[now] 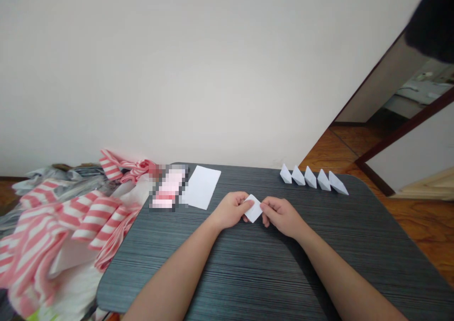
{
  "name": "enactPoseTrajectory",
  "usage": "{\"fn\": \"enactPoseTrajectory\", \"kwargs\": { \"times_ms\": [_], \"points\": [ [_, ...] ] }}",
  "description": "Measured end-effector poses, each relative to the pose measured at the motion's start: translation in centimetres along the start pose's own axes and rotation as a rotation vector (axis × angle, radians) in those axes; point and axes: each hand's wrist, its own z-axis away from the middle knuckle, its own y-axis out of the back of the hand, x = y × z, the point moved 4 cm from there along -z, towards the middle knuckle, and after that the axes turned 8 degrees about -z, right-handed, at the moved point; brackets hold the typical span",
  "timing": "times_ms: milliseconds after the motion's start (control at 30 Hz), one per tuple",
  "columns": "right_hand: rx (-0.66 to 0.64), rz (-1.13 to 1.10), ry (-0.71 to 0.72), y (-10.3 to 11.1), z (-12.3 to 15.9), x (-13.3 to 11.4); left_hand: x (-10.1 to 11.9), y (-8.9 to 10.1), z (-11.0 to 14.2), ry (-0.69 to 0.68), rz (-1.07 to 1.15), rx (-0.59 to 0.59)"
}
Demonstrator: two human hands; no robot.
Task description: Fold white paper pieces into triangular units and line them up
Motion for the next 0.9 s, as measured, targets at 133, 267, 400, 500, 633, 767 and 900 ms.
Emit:
{"fn": "enactPoseTrajectory", "kwargs": {
  "times_ms": [133, 267, 400, 500, 633, 767, 900],
  "points": [
    [-0.015, -0.028, -0.012, -0.2, 0.0, -0.3, 0.3, -0.1, 0.2, 0.000, -0.005, -0.013],
    [-0.020, 0.003, -0.001, -0.3, 0.0, -0.5, 0.5, -0.3, 0.2, 0.008, 0.006, -0.011],
    [-0.031, 0.033, -0.002, -0.4, 0.1, -0.4, 1.0, -0.1, 0.1, -0.010, -0.032, 0.026],
    [-0.047, 0.048, -0.003, -0.5, 0.1, -0.5, 1.4, 0.2, 0.2, -0.025, -0.079, 0.038],
    [-0.051, 0.039, -0.008, -0.5, 0.1, -0.5, 1.4, 0.3, 0.3, -0.013, -0.081, 0.053],
    [-0.022, 0.005, -0.010, -0.2, 0.0, -0.2, 0.9, 0.0, 0.2, 0.012, 0.012, 0.029],
    [0.008, -0.032, -0.016, 0.0, 0.0, 0.3, 0.4, 0.0, 0.1, 0.026, 0.058, -0.001]
  ]
}}
